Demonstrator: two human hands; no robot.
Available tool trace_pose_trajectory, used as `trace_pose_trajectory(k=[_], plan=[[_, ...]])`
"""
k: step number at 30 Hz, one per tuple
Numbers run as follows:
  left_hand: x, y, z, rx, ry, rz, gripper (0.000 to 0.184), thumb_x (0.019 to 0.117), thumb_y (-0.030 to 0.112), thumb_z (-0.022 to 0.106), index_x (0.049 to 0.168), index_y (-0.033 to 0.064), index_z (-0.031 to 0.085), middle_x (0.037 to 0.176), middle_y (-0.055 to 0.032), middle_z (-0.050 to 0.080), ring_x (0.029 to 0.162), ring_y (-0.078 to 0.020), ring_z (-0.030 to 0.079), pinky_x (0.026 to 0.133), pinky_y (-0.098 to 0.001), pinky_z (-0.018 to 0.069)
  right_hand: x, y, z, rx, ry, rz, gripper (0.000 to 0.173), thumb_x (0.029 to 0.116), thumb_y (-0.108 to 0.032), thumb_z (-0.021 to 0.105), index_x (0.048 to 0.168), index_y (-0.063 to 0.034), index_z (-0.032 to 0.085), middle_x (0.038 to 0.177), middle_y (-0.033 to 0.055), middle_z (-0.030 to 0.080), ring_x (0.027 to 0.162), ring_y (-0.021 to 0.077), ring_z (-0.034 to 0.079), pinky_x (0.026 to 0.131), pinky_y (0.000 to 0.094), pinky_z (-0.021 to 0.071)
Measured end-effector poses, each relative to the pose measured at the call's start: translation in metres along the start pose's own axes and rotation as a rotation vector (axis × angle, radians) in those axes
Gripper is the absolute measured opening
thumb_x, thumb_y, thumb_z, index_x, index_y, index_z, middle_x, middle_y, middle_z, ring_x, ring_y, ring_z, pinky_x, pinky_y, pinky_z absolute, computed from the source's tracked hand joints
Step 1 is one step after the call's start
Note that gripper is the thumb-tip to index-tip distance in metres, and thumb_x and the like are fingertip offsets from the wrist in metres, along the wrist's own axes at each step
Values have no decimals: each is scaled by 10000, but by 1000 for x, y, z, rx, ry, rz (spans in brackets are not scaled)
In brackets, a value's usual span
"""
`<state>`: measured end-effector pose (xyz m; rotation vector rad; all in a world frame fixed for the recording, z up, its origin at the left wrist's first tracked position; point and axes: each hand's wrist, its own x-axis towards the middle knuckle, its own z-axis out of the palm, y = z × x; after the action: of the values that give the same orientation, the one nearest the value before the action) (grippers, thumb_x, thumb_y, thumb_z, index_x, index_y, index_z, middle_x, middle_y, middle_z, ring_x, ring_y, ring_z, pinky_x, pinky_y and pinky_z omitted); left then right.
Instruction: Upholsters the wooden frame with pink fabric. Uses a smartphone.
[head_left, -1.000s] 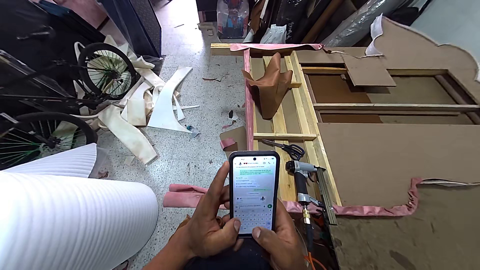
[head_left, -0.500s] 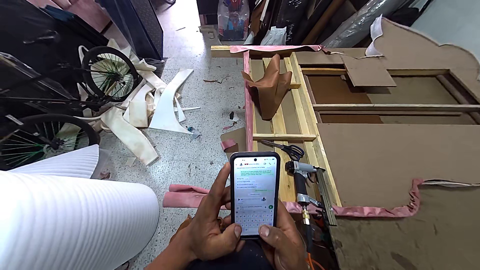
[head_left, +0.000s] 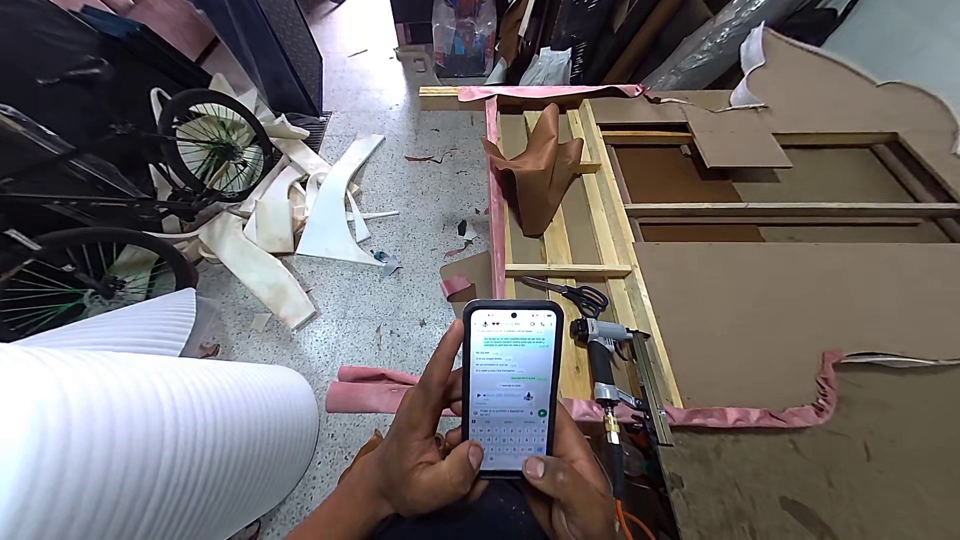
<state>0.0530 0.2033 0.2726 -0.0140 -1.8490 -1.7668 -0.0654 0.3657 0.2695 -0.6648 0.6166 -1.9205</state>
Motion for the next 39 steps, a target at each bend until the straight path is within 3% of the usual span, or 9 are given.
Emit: trace_pose_trajectory(k=[10, 30, 35, 39], plan=[[0, -1, -11, -79, 21, -9, 926, 967, 361, 654, 1657, 278, 42, 1294, -149, 642, 1055, -246, 692, 886, -371, 606, 9, 8, 7, 2, 33, 7, 553, 983, -26, 452, 1521, -33, 326, 1366, 185, 582, 1203, 294, 635, 933, 507, 584], [0, -1, -42, -92, 38, 26, 929, 971, 362, 647, 1662, 263, 33, 1274, -147, 649, 1063, -241, 682, 896, -368, 594, 34, 21, 23, 33, 12, 33, 533, 981, -17, 449, 1503, -34, 341, 1351, 226, 581, 1172, 357, 648, 875, 549, 600], [-1, 1, -45, -72, 33, 12, 925, 969, 386, 644, 1659, 277, 38, 1288, -138, 653, 1076, -232, 684, 893, -365, 595, 33, 22, 24, 30, -12, 37, 582, 974, -31, 520, 1522, -63, 328, 1375, 203, 580, 1185, 339, 647, 894, 529, 599], [-1, -1, -47, -51, 22, 3, 934, 965, 411, 638, 1660, 271, 30, 1275, -128, 650, 1066, -218, 676, 880, -350, 591, 33, 23, 26, -44, 11, 26, 615, 951, -25, 610, 1504, -68, 345, 1344, 208, 606, 1128, 350, 682, 840, 527, 627]])
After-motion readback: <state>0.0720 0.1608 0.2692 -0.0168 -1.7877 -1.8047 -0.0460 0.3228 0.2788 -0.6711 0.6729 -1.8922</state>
